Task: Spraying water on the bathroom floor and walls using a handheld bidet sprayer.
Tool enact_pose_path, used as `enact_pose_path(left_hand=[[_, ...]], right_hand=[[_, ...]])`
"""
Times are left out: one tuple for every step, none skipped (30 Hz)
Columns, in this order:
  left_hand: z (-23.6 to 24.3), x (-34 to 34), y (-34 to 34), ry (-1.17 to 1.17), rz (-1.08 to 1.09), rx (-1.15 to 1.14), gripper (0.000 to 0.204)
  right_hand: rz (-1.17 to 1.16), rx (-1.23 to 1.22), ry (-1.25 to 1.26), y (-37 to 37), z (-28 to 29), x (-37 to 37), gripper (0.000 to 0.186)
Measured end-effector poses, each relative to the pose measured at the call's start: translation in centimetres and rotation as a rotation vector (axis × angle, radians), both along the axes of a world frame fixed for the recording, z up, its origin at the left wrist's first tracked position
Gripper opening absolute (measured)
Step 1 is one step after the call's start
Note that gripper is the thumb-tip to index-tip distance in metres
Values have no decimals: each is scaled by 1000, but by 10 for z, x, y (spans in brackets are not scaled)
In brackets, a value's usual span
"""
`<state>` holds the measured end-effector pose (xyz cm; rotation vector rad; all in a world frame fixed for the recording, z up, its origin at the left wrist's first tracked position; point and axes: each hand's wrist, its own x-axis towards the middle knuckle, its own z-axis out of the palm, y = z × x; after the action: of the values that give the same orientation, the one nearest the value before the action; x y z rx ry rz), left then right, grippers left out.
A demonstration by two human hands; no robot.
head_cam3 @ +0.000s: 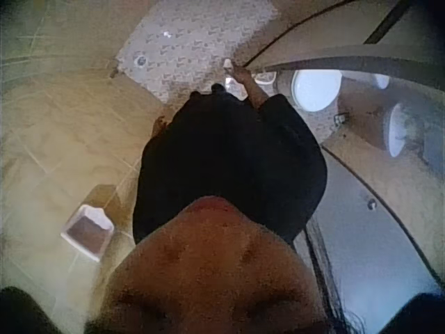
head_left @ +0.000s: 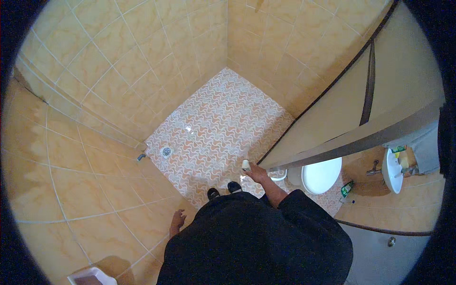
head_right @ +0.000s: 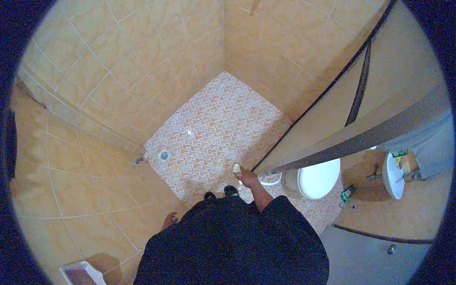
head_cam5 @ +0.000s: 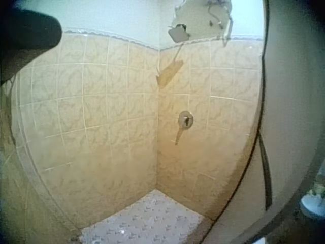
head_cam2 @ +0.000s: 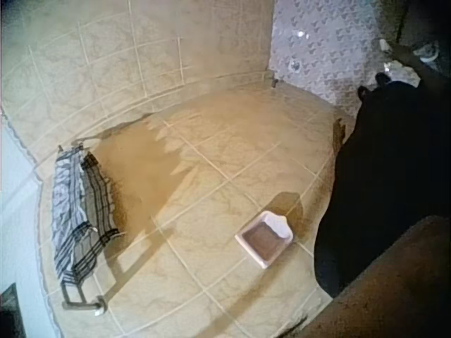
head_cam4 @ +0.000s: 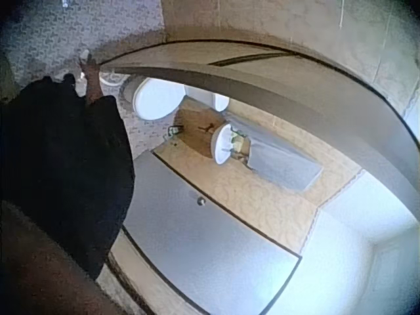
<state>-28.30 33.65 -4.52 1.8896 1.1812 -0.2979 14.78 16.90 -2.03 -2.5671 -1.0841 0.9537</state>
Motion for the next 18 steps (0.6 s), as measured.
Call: enact_pose_path(left_hand=[[4,3,-1,-2,1,0,35],[14,8,-3,15,13,0,35],[19,12,-3,33,25,-1,36],[15,7,-3,32,31,4,36],[8,0,-5,-20,39,17,36],[1,-6,-6,-71,48,31,37],[3,-3,-7,-74,51,31,37],[13,4,-6,-44,34,36,37],[20,10,-6,-14,18,41,38],[23,11,-7,-15,19,42,38],[26,13,-8,-12,31,33,38],[27,14,-8,-9,43,24,38],[17,8,-8,-8,52,27,38],[5,1,-7,-32,42,35,38],[-7,-6,-7,-56,33,44,39],[-6,-3,-6,-59,31,43,39],[-4,-1,-6,-31,26,41,39],[-2,1,-6,-4,21,38,39]], right_hand=[[1,0,-2,1,1,0,60],[12,-8,-15,1,6,-1,60],[23,-17,-28,1,10,-1,60],[29,-13,-29,4,17,-3,60],[41,-44,-7,7,22,-4,62],[54,-76,15,9,25,-5,64],[57,-77,11,9,24,-4,64],[62,-53,-2,6,22,-5,66],[66,-29,-15,3,19,-5,69],[67,-29,-16,2,13,-6,69],[85,-37,-25,1,7,-6,69],[103,-46,-35,0,2,-5,70],[112,-43,-34,3,6,-6,70],[139,-62,-31,6,15,-8,68],[167,-81,-28,8,21,-9,67],[165,-82,-30,7,19,-8,67],[169,-76,-46,6,16,-8,65],[174,-69,-61,4,15,-8,63]])
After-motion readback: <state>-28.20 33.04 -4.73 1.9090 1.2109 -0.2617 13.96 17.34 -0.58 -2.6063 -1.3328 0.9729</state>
